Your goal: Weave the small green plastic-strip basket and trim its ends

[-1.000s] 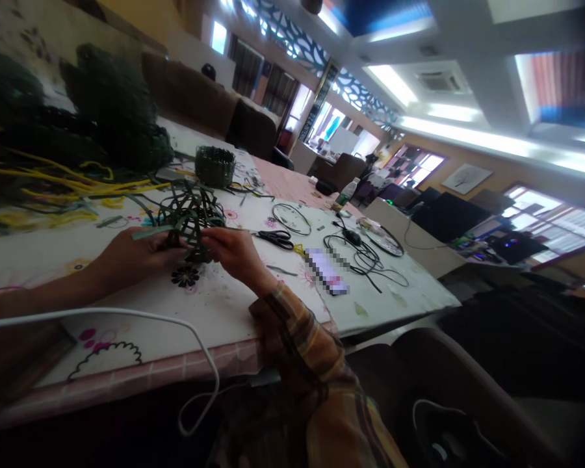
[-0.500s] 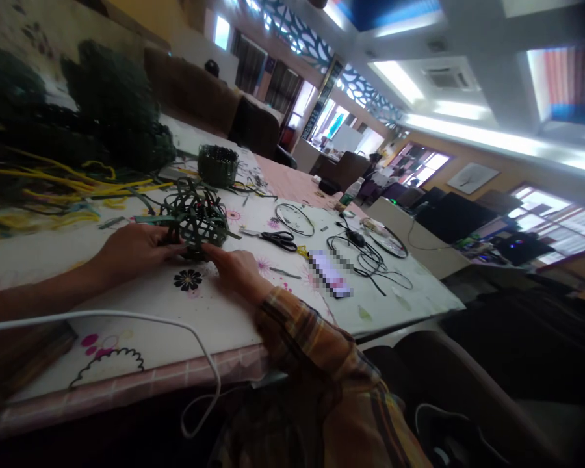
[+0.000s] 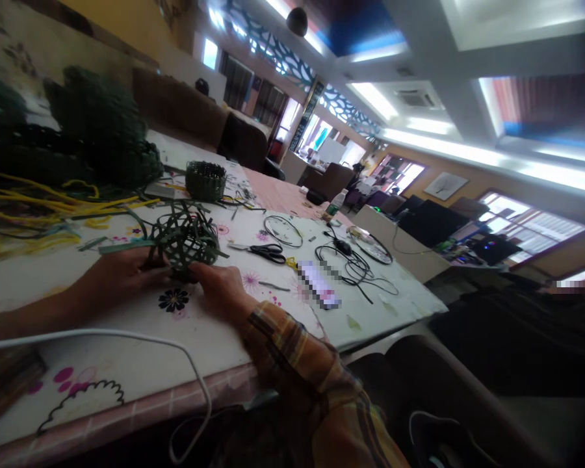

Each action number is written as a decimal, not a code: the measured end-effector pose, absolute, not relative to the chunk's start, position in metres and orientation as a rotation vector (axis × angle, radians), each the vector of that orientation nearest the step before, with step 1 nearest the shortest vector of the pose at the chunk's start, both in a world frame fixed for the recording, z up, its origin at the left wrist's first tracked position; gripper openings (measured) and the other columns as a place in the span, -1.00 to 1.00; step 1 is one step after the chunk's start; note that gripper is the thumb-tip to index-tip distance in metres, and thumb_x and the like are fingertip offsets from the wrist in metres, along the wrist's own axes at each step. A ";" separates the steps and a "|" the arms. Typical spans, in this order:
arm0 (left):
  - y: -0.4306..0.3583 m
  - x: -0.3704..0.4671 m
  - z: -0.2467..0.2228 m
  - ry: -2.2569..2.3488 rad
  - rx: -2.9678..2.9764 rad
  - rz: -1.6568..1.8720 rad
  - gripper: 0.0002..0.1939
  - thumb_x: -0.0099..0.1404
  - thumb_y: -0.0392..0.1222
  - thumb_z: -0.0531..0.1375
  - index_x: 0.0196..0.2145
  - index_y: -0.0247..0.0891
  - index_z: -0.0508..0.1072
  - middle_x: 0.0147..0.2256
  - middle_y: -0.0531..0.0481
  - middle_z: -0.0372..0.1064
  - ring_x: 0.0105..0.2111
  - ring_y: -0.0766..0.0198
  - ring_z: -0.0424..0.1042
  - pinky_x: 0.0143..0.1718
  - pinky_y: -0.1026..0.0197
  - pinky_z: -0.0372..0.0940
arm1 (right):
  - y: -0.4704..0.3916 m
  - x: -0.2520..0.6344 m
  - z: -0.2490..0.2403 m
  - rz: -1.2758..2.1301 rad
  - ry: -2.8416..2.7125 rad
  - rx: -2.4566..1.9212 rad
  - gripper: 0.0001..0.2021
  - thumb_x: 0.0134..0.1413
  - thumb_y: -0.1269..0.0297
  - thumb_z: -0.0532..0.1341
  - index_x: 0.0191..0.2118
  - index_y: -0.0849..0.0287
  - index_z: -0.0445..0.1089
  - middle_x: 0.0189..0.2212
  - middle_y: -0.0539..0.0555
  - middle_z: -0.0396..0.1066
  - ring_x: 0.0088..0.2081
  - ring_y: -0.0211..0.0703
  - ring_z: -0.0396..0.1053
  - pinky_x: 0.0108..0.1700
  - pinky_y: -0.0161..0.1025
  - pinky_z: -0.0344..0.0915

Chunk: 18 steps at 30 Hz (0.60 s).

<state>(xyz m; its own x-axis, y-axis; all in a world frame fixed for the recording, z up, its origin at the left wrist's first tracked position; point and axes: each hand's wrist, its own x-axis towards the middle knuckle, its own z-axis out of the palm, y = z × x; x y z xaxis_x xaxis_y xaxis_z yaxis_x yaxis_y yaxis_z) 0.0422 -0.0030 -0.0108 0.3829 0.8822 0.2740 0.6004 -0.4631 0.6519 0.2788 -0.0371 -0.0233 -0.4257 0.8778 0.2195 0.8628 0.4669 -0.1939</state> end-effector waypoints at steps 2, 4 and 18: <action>0.006 0.030 -0.010 1.207 2.164 0.896 -0.48 0.16 0.41 0.22 -0.25 -0.08 0.60 -0.27 0.01 0.66 -0.26 0.03 0.57 -0.16 0.12 0.44 | -0.040 0.282 -0.022 0.138 -2.406 -1.363 -0.63 0.48 0.19 0.08 0.24 0.06 0.46 -0.03 0.10 0.65 -0.12 -0.15 0.60 -0.16 -0.31 0.32; 0.018 0.015 -0.009 1.192 2.114 0.919 -0.44 0.11 0.41 0.27 -0.17 -0.08 0.57 -0.22 -0.03 0.66 -0.21 0.00 0.58 -0.06 0.05 0.46 | -0.042 0.287 -0.019 0.214 -2.363 -1.183 -0.64 0.46 0.15 0.12 0.19 0.12 0.50 -0.04 0.12 0.64 -0.15 -0.20 0.59 -0.13 -0.34 0.33; 0.003 0.013 0.001 1.372 2.062 0.934 -0.35 0.13 0.37 0.27 0.02 -0.11 0.41 -0.05 -0.05 0.56 -0.11 0.00 0.51 0.02 0.03 0.45 | -0.027 0.300 -0.017 0.452 -2.051 -1.096 -0.59 0.30 0.12 0.31 0.16 0.23 0.50 -0.54 -0.13 0.28 -0.46 -0.34 0.23 -0.27 -0.39 0.20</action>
